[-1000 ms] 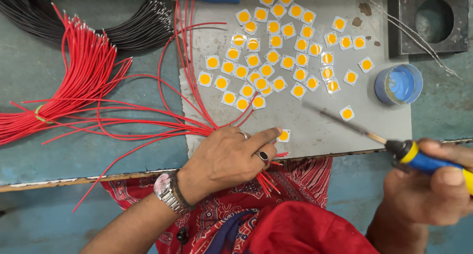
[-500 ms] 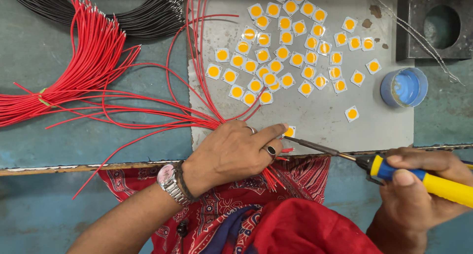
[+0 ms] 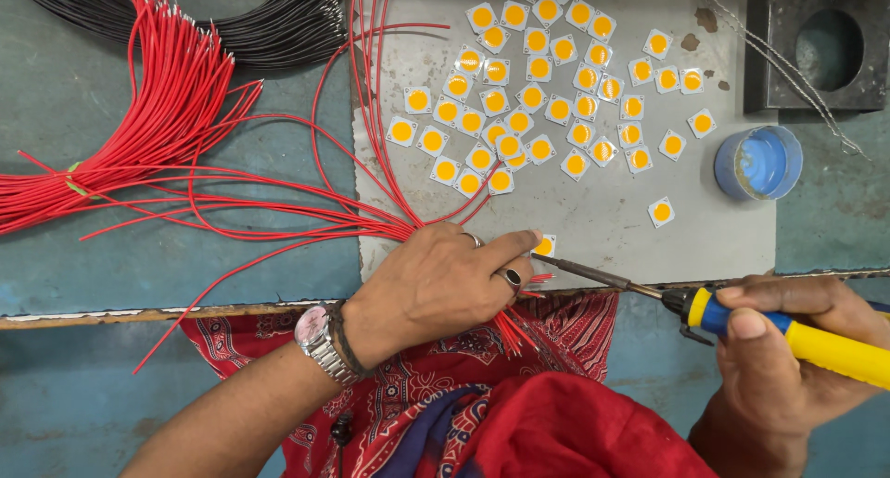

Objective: The person solders red insulated wires onto the contact pads of small LED COB chips on a workbench. They hold a wire against a chip pad with one hand, apply a yellow-handled soldering iron with the other, then set the finished chip aside and repeat with the next chip and wire.

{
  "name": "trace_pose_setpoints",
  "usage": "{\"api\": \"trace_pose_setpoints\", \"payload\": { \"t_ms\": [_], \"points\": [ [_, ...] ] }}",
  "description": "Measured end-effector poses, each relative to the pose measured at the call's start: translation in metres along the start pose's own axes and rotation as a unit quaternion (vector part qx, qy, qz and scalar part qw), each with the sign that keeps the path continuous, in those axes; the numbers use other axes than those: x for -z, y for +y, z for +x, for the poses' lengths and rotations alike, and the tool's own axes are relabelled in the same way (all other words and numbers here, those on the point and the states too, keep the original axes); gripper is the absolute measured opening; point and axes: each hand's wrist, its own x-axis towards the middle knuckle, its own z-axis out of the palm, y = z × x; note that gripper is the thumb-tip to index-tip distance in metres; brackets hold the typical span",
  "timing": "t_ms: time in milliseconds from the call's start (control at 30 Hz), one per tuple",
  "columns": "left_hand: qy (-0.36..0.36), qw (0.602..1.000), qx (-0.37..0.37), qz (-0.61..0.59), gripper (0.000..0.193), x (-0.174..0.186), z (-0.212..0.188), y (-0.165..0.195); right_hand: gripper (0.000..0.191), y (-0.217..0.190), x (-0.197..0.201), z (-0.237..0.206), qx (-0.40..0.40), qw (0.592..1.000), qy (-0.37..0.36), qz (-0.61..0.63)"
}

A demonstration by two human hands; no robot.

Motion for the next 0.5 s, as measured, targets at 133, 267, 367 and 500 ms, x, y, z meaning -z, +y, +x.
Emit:
{"api": "trace_pose_setpoints", "payload": {
  "t_ms": [133, 267, 367, 500],
  "points": [
    [-0.004, 1.000, 0.001, -0.006, 0.011, -0.001, 0.001, -0.001, 0.020, -0.009, 0.001, 0.002, -0.050, 0.997, 0.019, -0.063],
    [0.001, 1.000, 0.007, -0.015, 0.012, -0.001, 0.002, 0.000, 0.019, -0.014, 0.002, 0.010, 0.042, 0.992, -0.065, -0.101],
    [0.008, 1.000, 0.009, -0.019, 0.012, -0.001, 0.002, 0.001, 0.017, -0.020, 0.002, 0.015, 0.057, 0.987, -0.099, -0.110],
    [-0.002, 1.000, 0.010, -0.027, 0.011, 0.001, 0.003, 0.001, 0.016, -0.023, 0.008, 0.016, 0.046, 0.982, -0.112, -0.146]
  ]
}}
